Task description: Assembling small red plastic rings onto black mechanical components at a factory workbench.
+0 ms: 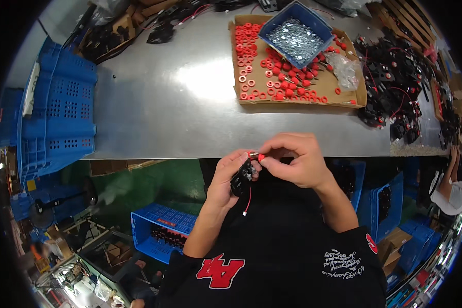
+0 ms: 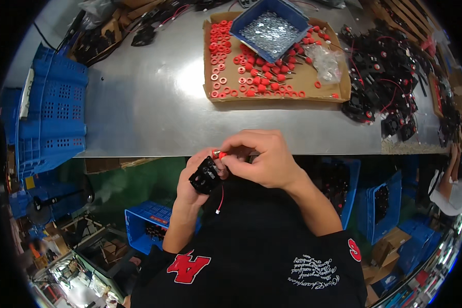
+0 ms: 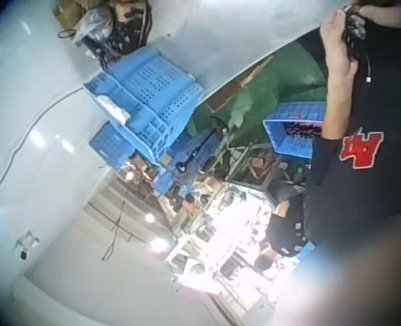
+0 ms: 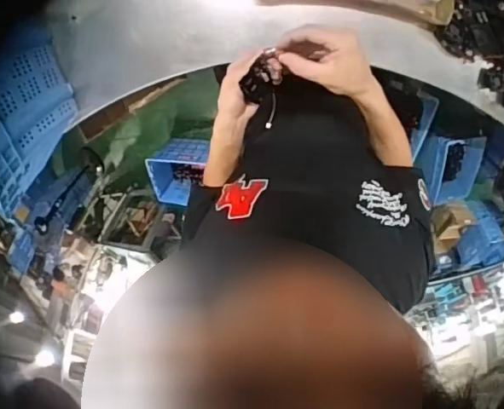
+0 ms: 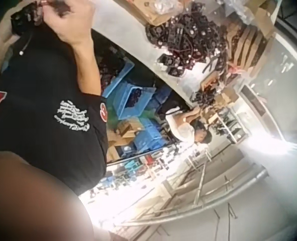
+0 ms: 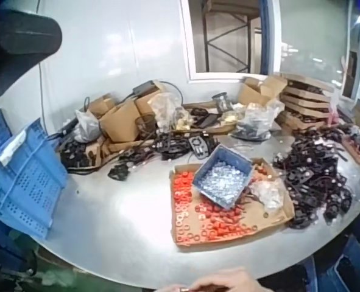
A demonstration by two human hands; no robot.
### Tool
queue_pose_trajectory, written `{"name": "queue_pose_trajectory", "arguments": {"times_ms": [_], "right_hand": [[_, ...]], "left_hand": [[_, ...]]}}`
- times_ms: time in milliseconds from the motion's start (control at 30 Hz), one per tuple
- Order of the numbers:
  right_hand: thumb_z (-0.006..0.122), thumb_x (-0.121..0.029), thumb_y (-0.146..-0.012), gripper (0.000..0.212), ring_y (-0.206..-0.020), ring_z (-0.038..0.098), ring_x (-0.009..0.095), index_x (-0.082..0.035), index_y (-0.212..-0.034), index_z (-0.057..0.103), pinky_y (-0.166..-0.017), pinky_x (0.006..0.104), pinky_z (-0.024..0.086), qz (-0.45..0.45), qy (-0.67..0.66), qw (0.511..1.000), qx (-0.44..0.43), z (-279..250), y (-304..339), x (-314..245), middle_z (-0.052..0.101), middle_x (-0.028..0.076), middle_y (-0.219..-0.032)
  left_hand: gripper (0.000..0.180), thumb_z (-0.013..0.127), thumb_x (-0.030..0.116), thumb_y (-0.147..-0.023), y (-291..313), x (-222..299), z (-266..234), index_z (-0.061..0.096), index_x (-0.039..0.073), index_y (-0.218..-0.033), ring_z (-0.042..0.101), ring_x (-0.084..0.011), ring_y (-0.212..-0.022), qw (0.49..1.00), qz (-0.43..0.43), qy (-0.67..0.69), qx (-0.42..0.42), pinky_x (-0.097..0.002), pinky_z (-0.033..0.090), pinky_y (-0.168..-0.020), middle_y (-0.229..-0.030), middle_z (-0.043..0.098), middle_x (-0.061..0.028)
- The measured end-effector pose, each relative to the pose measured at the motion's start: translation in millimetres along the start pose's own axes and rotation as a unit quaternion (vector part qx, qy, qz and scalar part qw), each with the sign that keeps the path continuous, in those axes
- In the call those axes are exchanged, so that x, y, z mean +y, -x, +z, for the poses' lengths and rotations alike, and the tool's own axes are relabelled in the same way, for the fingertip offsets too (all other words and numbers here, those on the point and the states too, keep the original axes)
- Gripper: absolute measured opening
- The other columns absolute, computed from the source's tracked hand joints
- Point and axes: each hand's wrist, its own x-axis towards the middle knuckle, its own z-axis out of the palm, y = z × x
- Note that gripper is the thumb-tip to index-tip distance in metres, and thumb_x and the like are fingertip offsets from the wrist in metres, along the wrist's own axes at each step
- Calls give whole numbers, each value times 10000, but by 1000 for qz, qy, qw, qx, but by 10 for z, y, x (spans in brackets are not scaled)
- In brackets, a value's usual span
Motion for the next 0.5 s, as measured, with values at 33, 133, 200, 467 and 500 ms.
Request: {"name": "queue_pose_trajectory", "arguments": {"times_ms": [33,133,200,467,500], "right_hand": [[720,-16,-814,149,-733,680,109,21,-958,711,-642,244,551,3,-29,999,35,47,19,29,709,74,-859],[707,-25,-837,137,-738,685,116,29,-963,713,-634,249,552,22,-87,993,74,46,46,90,712,87,-877],[698,-16,-849,135,-753,687,120,33,-975,712,-648,250,557,38,-117,989,78,42,63,120,711,93,-905],[691,-11,-846,159,-760,693,136,28,-998,720,-652,256,561,-24,-98,991,84,38,124,149,695,99,-893],[691,-11,-846,159,-760,693,136,28,-998,720,-652,256,561,-24,-99,991,84,39,133,145,695,99,-893]], "left_hand": [[388,496,272,-1001,1,3,5,577,-76,-1152,565,-208,-719,1000,-4,-1,-2,-328,445,-687,-847,641,-124],[304,563,225,-994,-29,11,-29,617,-38,-1137,638,-119,-730,999,-6,19,-42,-247,521,-699,-873,698,-87],[303,564,226,-993,-32,6,2,617,-38,-1131,635,-119,-727,999,-9,9,-36,-246,520,-698,-868,697,-86],[296,508,222,-1015,-4,-102,48,609,-46,-1088,578,-186,-690,999,-16,49,-10,-322,453,-654,-813,666,-96],[290,507,223,-1016,0,-93,69,614,-41,-1070,578,-184,-693,999,-14,38,-14,-325,453,-656,-809,664,-88]]}}
